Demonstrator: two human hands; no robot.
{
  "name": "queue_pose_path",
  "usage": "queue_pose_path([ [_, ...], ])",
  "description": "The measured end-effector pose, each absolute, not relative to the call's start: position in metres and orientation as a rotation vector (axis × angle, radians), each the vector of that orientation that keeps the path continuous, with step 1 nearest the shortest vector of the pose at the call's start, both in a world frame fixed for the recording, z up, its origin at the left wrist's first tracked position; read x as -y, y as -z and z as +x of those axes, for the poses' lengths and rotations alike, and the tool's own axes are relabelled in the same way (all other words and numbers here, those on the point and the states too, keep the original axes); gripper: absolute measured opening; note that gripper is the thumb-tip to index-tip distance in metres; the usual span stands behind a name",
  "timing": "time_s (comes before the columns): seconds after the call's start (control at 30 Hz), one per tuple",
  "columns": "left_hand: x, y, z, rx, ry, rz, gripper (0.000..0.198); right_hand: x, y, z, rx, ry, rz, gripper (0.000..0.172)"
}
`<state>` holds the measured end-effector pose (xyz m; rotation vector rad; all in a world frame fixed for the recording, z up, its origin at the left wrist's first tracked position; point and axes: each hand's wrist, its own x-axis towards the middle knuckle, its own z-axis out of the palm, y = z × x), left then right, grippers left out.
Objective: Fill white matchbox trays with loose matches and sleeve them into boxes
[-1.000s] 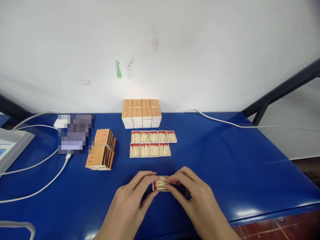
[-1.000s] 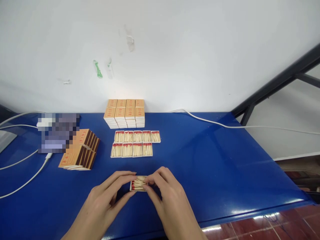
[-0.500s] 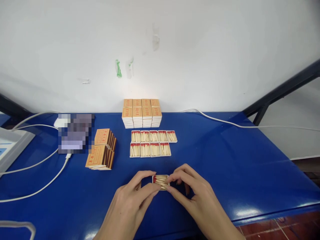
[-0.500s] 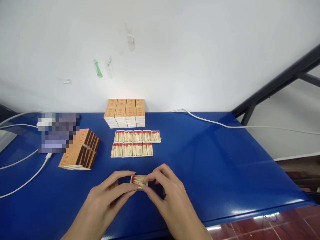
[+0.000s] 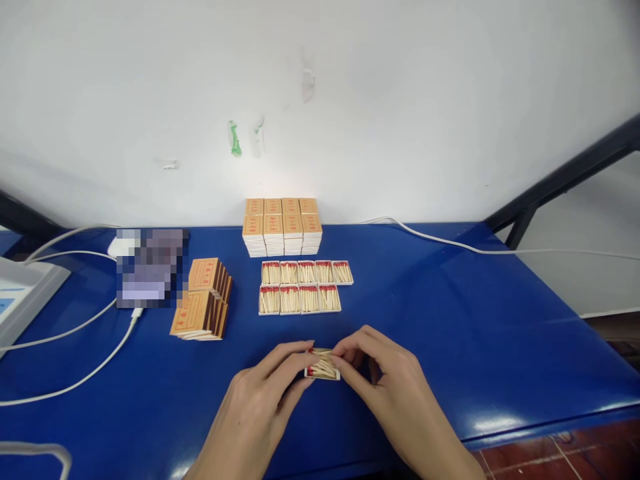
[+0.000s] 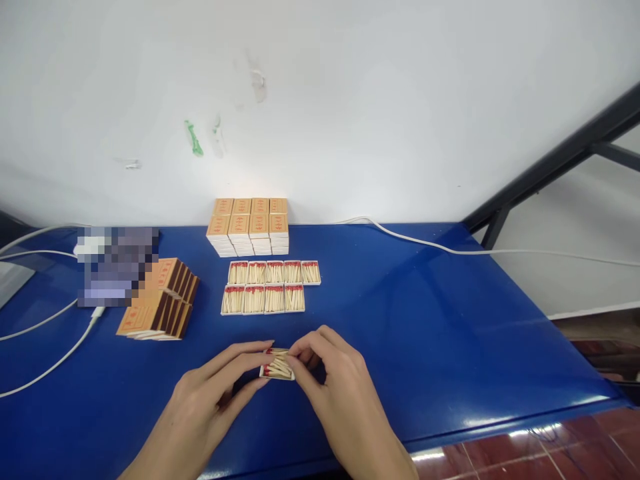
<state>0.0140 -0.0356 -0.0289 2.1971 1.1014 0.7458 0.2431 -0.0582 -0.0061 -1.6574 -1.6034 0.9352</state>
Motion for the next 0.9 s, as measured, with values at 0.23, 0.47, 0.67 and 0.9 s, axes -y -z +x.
queue_pose_path([
  [0.23, 0.038, 0.027, 0.012, -1.172, -0.724, 2.155, 0.045, 0.062, 0.009, 0.247, 1.515, -0.865, -1.702, 0.015],
  [0.47, 0.049, 0.029, 0.020, -1.336, -0.812, 2.108, 0.034, 0.061, 0.011, 0.240, 1.480, -0.910, -1.737, 0.018],
  [0.67, 0.059, 0.036, 0.025, -1.386, -0.868, 2.085, 0.039, 0.059, 0.010, 0.234, 1.472, -0.938, -1.829, 0.018],
  [0.9, 0.051, 0.035, 0.023, -1.304, -0.835, 2.186, 0.024, 0.056, 0.006, 0.223, 1.572, -0.863, -2.003, 0.023],
])
